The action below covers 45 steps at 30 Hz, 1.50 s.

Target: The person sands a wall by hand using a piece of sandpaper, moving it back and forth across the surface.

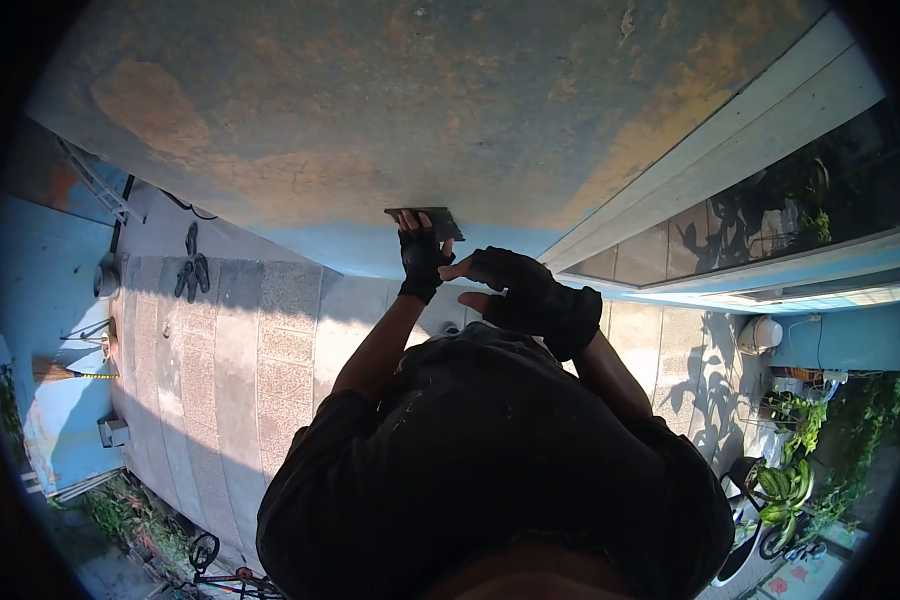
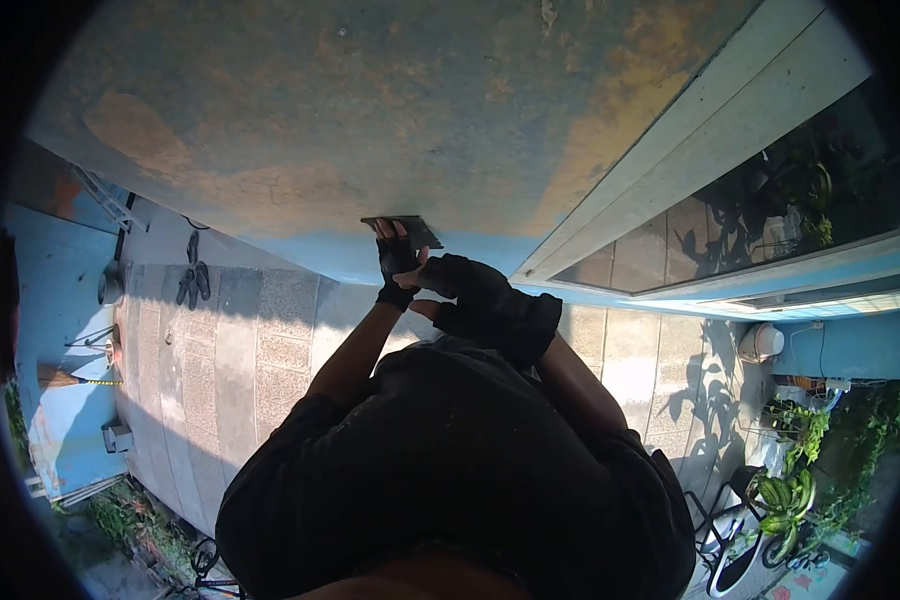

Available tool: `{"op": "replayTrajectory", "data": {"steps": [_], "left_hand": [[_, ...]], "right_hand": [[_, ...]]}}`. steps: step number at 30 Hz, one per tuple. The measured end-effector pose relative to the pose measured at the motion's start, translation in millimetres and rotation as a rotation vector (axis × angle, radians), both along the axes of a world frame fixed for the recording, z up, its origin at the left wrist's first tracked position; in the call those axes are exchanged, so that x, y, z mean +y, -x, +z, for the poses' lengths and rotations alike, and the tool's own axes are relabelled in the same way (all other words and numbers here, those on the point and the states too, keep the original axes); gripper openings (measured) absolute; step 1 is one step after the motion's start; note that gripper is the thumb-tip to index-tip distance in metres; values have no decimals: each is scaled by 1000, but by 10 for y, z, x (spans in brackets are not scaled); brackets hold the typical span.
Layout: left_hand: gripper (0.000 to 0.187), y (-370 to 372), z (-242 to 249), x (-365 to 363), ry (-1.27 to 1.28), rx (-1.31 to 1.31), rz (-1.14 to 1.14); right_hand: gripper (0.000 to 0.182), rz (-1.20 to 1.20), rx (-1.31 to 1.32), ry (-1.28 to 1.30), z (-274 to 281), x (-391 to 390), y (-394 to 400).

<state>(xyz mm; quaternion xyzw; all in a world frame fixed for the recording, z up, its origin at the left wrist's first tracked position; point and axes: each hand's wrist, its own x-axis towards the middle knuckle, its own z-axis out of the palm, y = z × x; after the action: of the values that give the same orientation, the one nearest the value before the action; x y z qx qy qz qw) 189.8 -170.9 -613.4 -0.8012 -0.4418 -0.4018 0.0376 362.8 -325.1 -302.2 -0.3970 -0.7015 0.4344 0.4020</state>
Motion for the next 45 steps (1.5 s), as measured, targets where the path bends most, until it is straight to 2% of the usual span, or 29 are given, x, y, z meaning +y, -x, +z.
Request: {"op": "replayTrajectory", "data": {"steps": [2, 4, 7, 10, 14, 18, 21, 23, 25, 27, 30, 33, 34, 35, 37, 38, 40, 43, 45], "left_hand": [[94, 0, 298, 146, -39, -23, -13], [93, -22, 867, 286, -107, -273, 57], [91, -9, 1737, 440, -218, -330, 65], [90, -81, 1894, 410, -219, -315, 47], [90, -110, 1001, 239, -113, -68, -46], [91, -155, 1243, 287, -159, -109, -76], [88, -211, 2498, 361, -276, -185, -45], [86, -259, 3358, 439, -390, -174, -32], [85, -298, 3860, 486, -452, -177, -34], [83, -364, 4116, 503, -526, -206, -9], [84, -460, 3772, 409, -471, -110, -2], [87, -608, 2848, 289, -403, 41, -52], [92, -639, 2547, 220, -412, 170, -54], [92, -654, 2316, 211, -422, 214, -91], [92, -690, 2312, 211, -393, 182, -91], [92, -715, 2477, 210, -363, 154, -108], [91, -726, 3180, 258, -394, 118, -125], [88, -685, 4446, 391, -566, -45, -108], [85, -652, 5018, 544, -698, -151, -97]], "right_hand": [[35, -9, -1, 53, -2, 20, 11], [36, -10, -61, 8, -32, 26, 23], [36, -18, -102, 34, 65, 65, 31], [36, -11, 16, 42, 30, 73, 58], [36, -20, -37, -59, -51, 74, 45], [37, -29, -97, -135, -56, 31, 7], [36, -53, 56, 24, -90, -29, 9], [36, -62, -6, -48, -109, -5, -26], [37, -65, -65, -113, -94, -20, -21], [36, -85, -16, -55, -58, -29, -4], [36, -104, -7, 16, 4, -99, 3], [35, -121, -75, -55, -65, -107, -32], [36, -143, -110, -84, -116, -120, -37], [35, -152, -51, -162, -183, -123, -40], [34, -145, -135, -101, -102, -177, -56], [33, -143, -219, -33, -75, -204, -68], [33, -129, -167, -5, -128, -235, -42], [32, -96, -115, 35, -126, -262, -14], [33, -74, -105, 8, -195, -252, -11]]}}
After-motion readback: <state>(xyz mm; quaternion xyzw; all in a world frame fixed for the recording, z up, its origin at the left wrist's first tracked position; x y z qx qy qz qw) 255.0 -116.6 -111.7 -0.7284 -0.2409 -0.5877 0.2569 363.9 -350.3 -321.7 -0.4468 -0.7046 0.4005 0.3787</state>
